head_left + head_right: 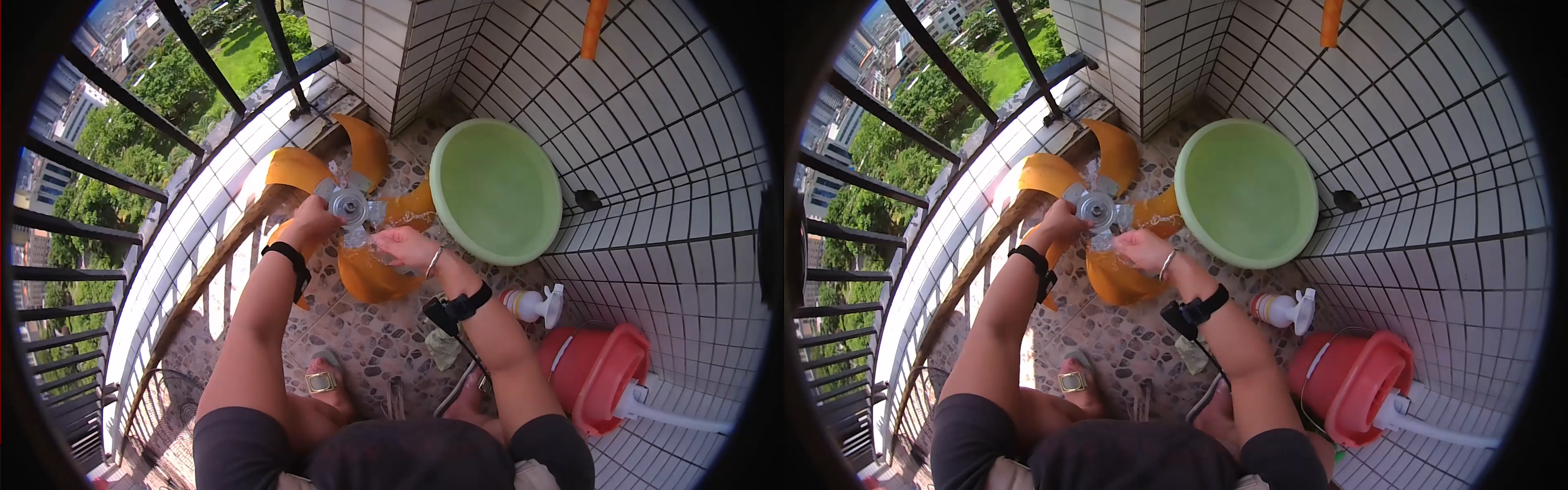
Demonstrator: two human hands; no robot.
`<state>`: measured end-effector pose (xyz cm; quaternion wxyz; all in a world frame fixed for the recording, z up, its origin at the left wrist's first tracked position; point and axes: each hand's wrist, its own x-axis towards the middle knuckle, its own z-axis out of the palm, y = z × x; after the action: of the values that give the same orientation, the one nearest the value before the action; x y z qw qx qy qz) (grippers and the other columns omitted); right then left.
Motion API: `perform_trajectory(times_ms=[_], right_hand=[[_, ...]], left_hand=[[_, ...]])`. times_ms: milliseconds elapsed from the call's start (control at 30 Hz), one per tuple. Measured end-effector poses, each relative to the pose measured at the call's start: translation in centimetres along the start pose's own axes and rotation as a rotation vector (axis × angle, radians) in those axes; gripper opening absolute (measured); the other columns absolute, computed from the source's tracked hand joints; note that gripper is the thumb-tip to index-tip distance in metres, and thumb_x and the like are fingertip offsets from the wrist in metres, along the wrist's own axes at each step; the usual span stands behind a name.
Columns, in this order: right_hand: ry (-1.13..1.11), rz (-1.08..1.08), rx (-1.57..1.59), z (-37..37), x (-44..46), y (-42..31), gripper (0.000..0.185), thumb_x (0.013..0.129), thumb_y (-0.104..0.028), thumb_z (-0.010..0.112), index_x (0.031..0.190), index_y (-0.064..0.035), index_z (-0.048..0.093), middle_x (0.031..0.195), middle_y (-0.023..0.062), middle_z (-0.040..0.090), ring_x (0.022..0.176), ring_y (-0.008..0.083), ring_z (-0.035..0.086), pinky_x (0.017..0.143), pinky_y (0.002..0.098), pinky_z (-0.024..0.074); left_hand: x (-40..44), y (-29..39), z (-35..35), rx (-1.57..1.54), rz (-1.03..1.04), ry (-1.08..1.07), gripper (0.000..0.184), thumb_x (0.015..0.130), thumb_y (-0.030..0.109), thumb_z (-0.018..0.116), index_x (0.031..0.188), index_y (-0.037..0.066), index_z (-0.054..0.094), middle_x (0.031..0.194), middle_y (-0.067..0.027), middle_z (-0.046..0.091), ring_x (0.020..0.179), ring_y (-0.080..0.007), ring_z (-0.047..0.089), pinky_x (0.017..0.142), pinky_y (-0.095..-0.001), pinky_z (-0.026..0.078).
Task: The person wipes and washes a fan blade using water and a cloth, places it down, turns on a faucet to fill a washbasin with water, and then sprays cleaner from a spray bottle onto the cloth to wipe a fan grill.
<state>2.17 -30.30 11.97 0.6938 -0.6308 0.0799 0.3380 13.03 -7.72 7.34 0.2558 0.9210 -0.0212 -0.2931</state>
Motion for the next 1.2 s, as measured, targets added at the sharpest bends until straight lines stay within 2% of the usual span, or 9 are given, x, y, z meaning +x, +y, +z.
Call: perform_trajectory(times_ms=[100,200,300,400,567,767,933,967,1200], right_hand=[[0.299,-0.232,-0.478,-2.5,-0.7,2.5,0.023,0.091,-0.017,0.050,0.091,0.0014,0.064,0.082,0.0046,0.065,0.068,0.0133,0.064,0.060,0.0285,0.0513],[0.723,-0.217,0.150,-9.6,-3.4,1.6,0.023,0.091,-0.016,0.052,0.098,0.0020,0.063,0.080,0.0089,0.064,0.060,0.0119,0.063,0.040,0.0213,0.0458],[1.115,-0.144,-0.624,-20.6,-1.8,7.8,0.029,0.087,-0.017,0.053,0.106,0.0034,0.061,0.105,0.0171,0.063,0.095,0.0259,0.062,0.077,0.0363,0.0530],[1.027,0.504,-0.900,-21.3,-3.2,6.0,0.036,0.084,-0.019,0.054,0.113,0.0036,0.057,0.117,0.0183,0.058,0.109,0.0310,0.055,0.092,0.0385,0.0454],[0.554,0.116,0.592,-19.8,-2.3,7.4,0.031,0.091,-0.021,0.049,0.109,0.0033,0.057,0.111,0.0183,0.060,0.104,0.0345,0.058,0.090,0.0452,0.0468],[-0.176,-0.185,0.579,-4.7,-1.1,-2.5,0.037,0.095,-0.025,0.048,0.118,0.0042,0.052,0.124,0.0177,0.051,0.111,0.0273,0.054,0.093,0.0401,0.0464],[0.487,-0.628,-0.110,-3.7,3.0,-1.2,0.029,0.094,-0.019,0.050,0.115,-0.0003,0.059,0.132,0.0115,0.046,0.109,0.0208,0.054,0.089,0.0335,0.0469],[0.715,-0.685,0.039,-5.7,2.9,-0.9,0.020,0.087,-0.012,0.056,0.097,0.0015,0.067,0.107,0.0176,0.062,0.100,0.0237,0.059,0.085,0.0300,0.0467],[1.444,0.635,-0.908,-19.9,-2.4,7.0,0.046,0.084,-0.021,0.058,0.123,0.0006,0.048,0.118,0.0202,0.056,0.108,0.0339,0.055,0.089,0.0472,0.0460]], left_hand=[[0.4,-1.4,0.2,0.004,-0.010,0.049,0.044,0.062,0.036,0.080,0.084,0.001,0.065,0.089,-0.0149,0.066,0.088,-0.0298,0.062,0.082,-0.0399,0.042],[0.0,-3.5,-0.2,-0.235,-0.031,-0.018,0.040,0.063,0.032,0.079,0.083,0.000,0.065,0.084,-0.0122,0.066,0.083,-0.0281,0.062,0.076,-0.0377,0.044],[-1.5,-4.0,-1.7,-0.145,-0.016,0.086,0.036,0.066,0.029,0.077,0.084,0.000,0.066,0.080,-0.0115,0.066,0.077,-0.0243,0.063,0.071,-0.0369,0.046],[-2.3,-4.9,-2.3,-0.204,-0.023,0.154,0.030,0.068,0.027,0.073,0.083,0.001,0.067,0.077,-0.0112,0.066,0.071,-0.0212,0.063,0.067,-0.0355,0.047],[-4.5,-4.1,-2.3,-0.414,-0.033,0.316,0.017,0.072,0.011,0.068,0.082,-0.003,0.067,0.073,-0.0083,0.065,0.065,-0.0167,0.062,0.059,-0.0309,0.048],[-4.1,-2.2,-1.0,-0.426,0.010,0.401,0.009,0.075,0.003,0.064,0.081,-0.004,0.065,0.074,-0.0067,0.064,0.064,-0.0135,0.060,0.059,-0.0288,0.048],[-2.2,-2.0,1.0,-0.488,-0.016,0.456,0.021,0.073,0.020,0.065,0.084,0.002,0.068,0.075,-0.0088,0.066,0.076,-0.0231,0.063,0.074,-0.0383,0.044],[-2.5,-1.9,0.9,-0.453,-0.046,0.465,0.020,0.073,0.019,0.064,0.087,0.005,0.067,0.078,-0.0075,0.066,0.081,-0.0244,0.063,0.080,-0.0396,0.041],[-4.0,-2.9,0.9,-0.596,0.115,0.438,0.014,0.078,0.002,0.058,0.088,-0.004,0.064,0.079,-0.0058,0.064,0.070,-0.0133,0.059,0.065,-0.0273,0.046]])
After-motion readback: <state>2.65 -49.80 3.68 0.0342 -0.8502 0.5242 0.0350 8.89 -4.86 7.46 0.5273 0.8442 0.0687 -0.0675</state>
